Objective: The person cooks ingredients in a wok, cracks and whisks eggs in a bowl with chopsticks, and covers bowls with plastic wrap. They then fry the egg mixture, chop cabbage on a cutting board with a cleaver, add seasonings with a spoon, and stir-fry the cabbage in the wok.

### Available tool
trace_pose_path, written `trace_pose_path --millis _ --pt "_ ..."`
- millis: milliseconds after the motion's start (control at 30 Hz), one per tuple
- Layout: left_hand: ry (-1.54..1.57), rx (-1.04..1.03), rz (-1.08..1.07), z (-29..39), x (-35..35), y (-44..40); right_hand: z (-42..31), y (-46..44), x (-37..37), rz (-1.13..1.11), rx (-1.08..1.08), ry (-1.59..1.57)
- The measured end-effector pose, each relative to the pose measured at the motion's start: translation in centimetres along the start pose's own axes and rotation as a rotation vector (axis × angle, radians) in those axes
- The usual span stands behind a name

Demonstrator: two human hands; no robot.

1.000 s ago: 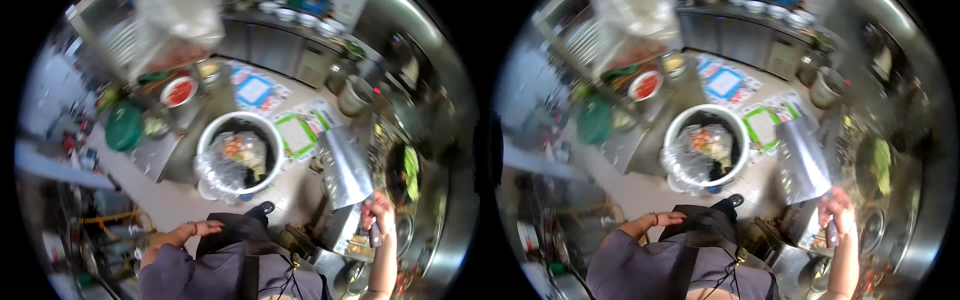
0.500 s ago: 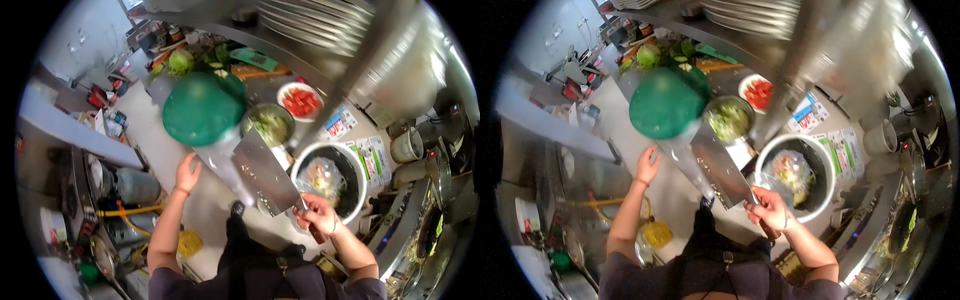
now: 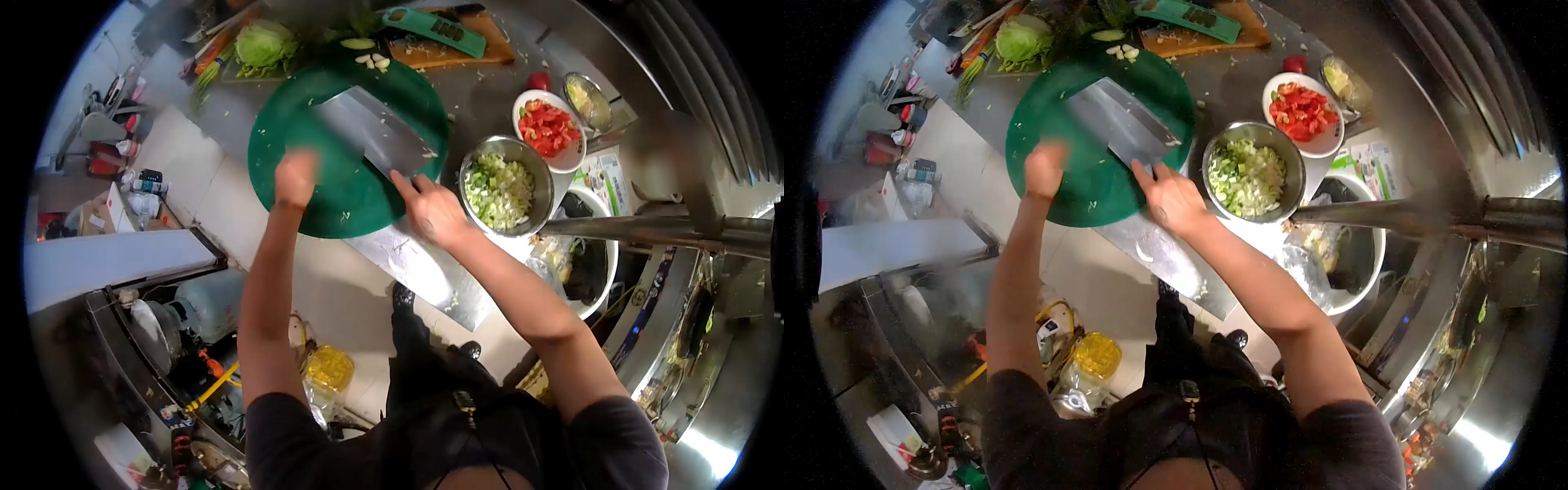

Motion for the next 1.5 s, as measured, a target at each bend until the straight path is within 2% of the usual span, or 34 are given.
trace_pose_path --millis 33,67,100,133,167,200,233,267,300,333,400,467,500,567,633,667,767,800,900,967,1000,1033,1100,1167,1233,1300,1400,1433,1467,1500 --pt "0.213 0.219 0.034 2.3 2.6 2.4 0.4 -0.6 -1.1 0.004 -0.027 0.025" --pt "0.449 0.434 0.079 1.7 2.3 6.3 0.5 -0.7 -0.9 0.009 -0.035 0.019" --pt "0.748 0.664 0.107 4.4 3.6 9.6 -0.3 -0.2 0.0 0.195 0.152 -0.041" --pt "0.724 0.826 -0.083 6.6 4.5 12.5 -1.3 1.1 0.8 0.381 0.328 -0.097" --pt "1.266 0.989 -0.004 5.8 0.9 19.0 -1.8 3.2 -0.6 0.291 0.318 -0.240" --pt "1.037 0.975 -0.250 8.4 0.1 21.4 -2.2 4.7 -1.6 0.282 0.249 -0.268" --pt "1.240 1.046 -0.256 9.1 -4.0 25.4 -2.6 6.3 -2.9 0.277 0.178 -0.293" --pt "1.343 1.057 -0.305 8.6 -6.8 28.8 -1.7 9.1 -9.7 0.175 0.138 -0.389" --pt "1.440 1.071 -0.357 8.2 -9.6 32.0 -2.5 10.9 -11.4 0.124 0.162 -0.545" --pt "1.044 0.820 -0.345 7.7 -10.6 33.2 -3.2 12.6 -13.0 0.071 0.179 -0.701" --pt "1.844 0.872 -0.241 8.9 -11.5 34.8 -5.3 14.5 -6.5 -0.244 0.447 -1.154" --pt "2.168 1.514 -0.214 17.4 -4.4 27.5 -4.6 19.9 -2.1 0.266 0.427 -0.537" --pt "1.777 1.251 -0.220 13.3 -6.2 31.1 -1.6 23.0 0.9 0.325 0.355 -0.446" --pt "1.413 1.510 0.010 13.8 -5.4 33.1 4.5 30.5 6.1 0.236 -0.028 -0.561" --pt "1.321 1.564 -0.149 18.7 -8.6 32.6 12.1 38.5 14.9 -0.145 -0.581 0.061" --pt "1.322 1.598 -0.256 22.0 -10.7 32.9 19.7 44.3 14.1 0.115 -0.715 -0.163" --pt "1.353 1.699 -0.575 33.8 -16.8 32.9 27.3 63.0 30.9 0.950 -0.764 0.410" --pt "1.364 1.754 -0.686 37.0 -18.3 33.2 30.0 69.2 33.3 1.081 -0.686 0.678" --pt "1.340 1.894 -1.022 47.1 -21.7 32.5 32.6 84.4 39.4 1.271 -1.088 0.684" --pt "1.440 1.701 -1.222 57.0 -22.5 29.3 33.0 91.8 40.9 1.333 -1.350 0.566" --pt "1.505 1.488 -1.297 63.5 -22.3 26.8 33.1 94.8 41.7 1.347 -1.418 0.517" --pt "1.561 1.276 -1.339 70.0 -22.0 24.4 33.6 97.1 42.4 1.368 -1.477 0.465" --pt "1.536 1.050 -1.342 80.1 -23.3 20.1 35.3 100.4 43.8 1.409 -1.544 0.428" --pt "1.611 0.879 -1.454 88.8 -25.1 16.5 38.1 101.8 44.7 1.204 -1.672 0.461" --pt "1.683 0.755 -1.560 97.6 -26.8 14.1 42.0 101.3 45.7 1.150 -1.610 0.384" --pt "1.746 0.613 -1.733 105.9 -27.4 13.0 46.3 101.7 46.2 0.990 -1.760 0.418" --pt "1.819 0.494 -1.880 118.2 -30.6 12.0 50.1 103.1 46.0 0.799 -1.928 0.185" --pt "1.843 0.449 -1.896 122.2 -32.6 11.6 52.4 105.1 45.0 0.764 -1.822 0.006" --pt "1.847 0.318 -1.964 126.8 -35.1 11.1 53.1 105.8 45.5 0.896 -1.751 0.057" --pt "1.853 0.190 -2.033 131.6 -37.4 10.8 52.6 105.8 47.1 0.945 -1.794 -0.086"
Point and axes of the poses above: each hand's wrist, its own y-axis away from the middle knuckle, its own x-axis out of the back of the hand, z = x × y, the point moved 3 cm from there along -y, towards the middle knuckle, and after that the axes turned 2 degrees about -y, right-handed, at the moved point
